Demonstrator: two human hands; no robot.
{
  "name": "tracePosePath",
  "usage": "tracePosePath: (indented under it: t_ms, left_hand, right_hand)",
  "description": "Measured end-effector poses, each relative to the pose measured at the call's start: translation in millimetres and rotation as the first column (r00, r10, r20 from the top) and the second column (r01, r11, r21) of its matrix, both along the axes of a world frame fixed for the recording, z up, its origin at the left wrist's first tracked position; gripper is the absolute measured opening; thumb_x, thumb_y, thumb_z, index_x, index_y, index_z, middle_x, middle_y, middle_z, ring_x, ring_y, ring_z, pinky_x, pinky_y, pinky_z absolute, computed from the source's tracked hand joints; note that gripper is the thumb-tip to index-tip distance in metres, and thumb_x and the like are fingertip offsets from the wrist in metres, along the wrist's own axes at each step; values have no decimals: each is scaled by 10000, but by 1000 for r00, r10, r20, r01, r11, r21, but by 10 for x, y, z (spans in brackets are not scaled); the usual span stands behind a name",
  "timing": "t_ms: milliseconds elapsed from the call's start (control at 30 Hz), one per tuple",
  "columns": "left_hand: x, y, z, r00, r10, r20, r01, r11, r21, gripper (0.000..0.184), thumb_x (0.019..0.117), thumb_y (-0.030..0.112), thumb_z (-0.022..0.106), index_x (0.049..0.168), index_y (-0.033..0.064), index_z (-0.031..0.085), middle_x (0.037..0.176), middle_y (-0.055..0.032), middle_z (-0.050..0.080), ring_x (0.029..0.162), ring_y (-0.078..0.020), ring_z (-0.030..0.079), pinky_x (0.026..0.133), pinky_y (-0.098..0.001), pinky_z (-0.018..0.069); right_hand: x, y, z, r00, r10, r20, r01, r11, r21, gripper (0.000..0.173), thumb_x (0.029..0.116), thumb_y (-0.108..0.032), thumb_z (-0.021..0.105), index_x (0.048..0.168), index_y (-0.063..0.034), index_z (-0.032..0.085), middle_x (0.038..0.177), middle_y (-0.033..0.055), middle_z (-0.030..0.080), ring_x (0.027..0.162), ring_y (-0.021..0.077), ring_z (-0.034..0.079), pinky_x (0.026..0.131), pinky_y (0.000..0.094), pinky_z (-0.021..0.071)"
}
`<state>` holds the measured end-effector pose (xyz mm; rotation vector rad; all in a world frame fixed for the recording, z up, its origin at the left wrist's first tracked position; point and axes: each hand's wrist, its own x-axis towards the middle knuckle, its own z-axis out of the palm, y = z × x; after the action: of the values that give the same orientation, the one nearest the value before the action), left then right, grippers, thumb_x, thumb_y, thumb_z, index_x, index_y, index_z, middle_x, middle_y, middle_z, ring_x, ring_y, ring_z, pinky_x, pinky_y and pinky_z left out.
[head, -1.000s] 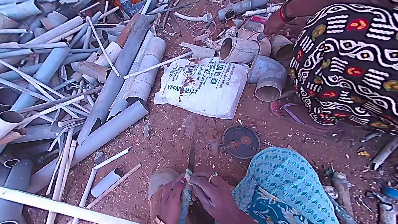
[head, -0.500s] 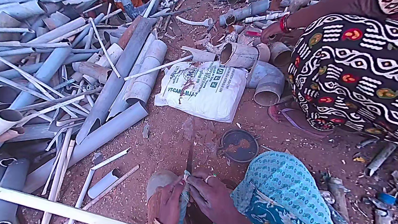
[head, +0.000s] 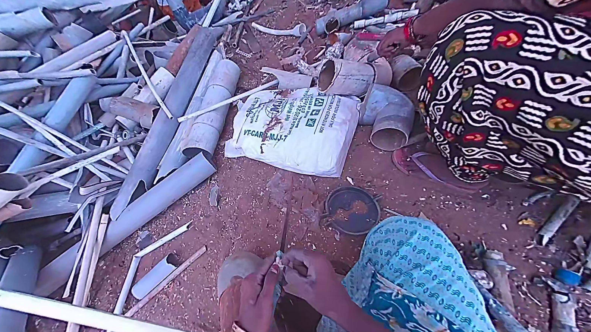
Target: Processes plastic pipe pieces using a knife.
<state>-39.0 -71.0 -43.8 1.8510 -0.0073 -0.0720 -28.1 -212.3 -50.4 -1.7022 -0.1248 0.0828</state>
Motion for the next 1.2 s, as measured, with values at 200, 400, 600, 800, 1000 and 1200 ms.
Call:
tracePosePath:
  t_ms: [200, 400, 600, 800, 1000, 1200]
  left_hand:
    - [-6, 12, 4, 994, -105, 2, 105, 994, -26, 376, 1010, 69, 412, 1279, -129, 585, 831, 31, 678, 639, 46, 604, 615, -152, 535]
    - [51, 69, 11, 989, -137, -51, 135, 990, -46, 295, 937, 73, 597, 1167, -109, 633, 732, 62, 668, 586, 34, 615, 569, -139, 535]
    - [27, 70, 47, 977, -195, -83, 192, 981, -38, 293, 973, 10, 499, 1210, -123, 609, 744, 36, 688, 607, -5, 660, 596, -174, 576]
    - [27, 82, 48, 977, -185, -103, 207, 942, 266, 349, 941, 90, 534, 1217, -88, 652, 793, -54, 710, 653, -69, 685, 658, -250, 587]
    - [45, 97, 65, 973, -197, -122, 230, 880, 415, 365, 938, 124, 540, 1230, -52, 670, 857, -137, 713, 692, -192, 677, 676, -392, 563]
    - [33, 89, 52, 992, -124, 33, 109, 947, 303, 383, 876, 115, 607, 1230, -32, 595, 763, -5, 691, 553, -18, 583, 537, -214, 497]
  right_hand:
    - [143, -268, 81, 896, 283, -342, -96, 875, 474, 221, 928, 43, 508, 815, -113, 615, 584, -140, 506, 459, -44, 420, 461, 138, 376]
    - [106, -260, 50, 929, 239, -283, -127, 923, 362, 112, 922, 63, 603, 962, -3, 684, 668, -112, 592, 516, -61, 488, 494, 117, 406]
    - [134, -321, 38, 912, 292, -287, -185, 919, 347, 101, 938, 48, 595, 949, -8, 678, 670, -111, 594, 515, -62, 487, 497, 115, 403]
    - [137, -293, 44, 907, 293, -303, -209, 937, 281, 82, 947, 36, 596, 945, 3, 671, 654, -105, 571, 503, -61, 461, 492, 118, 389]
    - [171, -286, 56, 842, 375, -388, -266, 914, 306, 136, 1001, 8, 508, 947, -21, 629, 630, -102, 479, 480, -34, 410, 484, 136, 375]
    - [160, -277, 37, 844, 390, -368, -194, 862, 468, 205, 991, -7, 472, 875, -107, 608, 579, -133, 454, 469, -34, 422, 480, 134, 394]
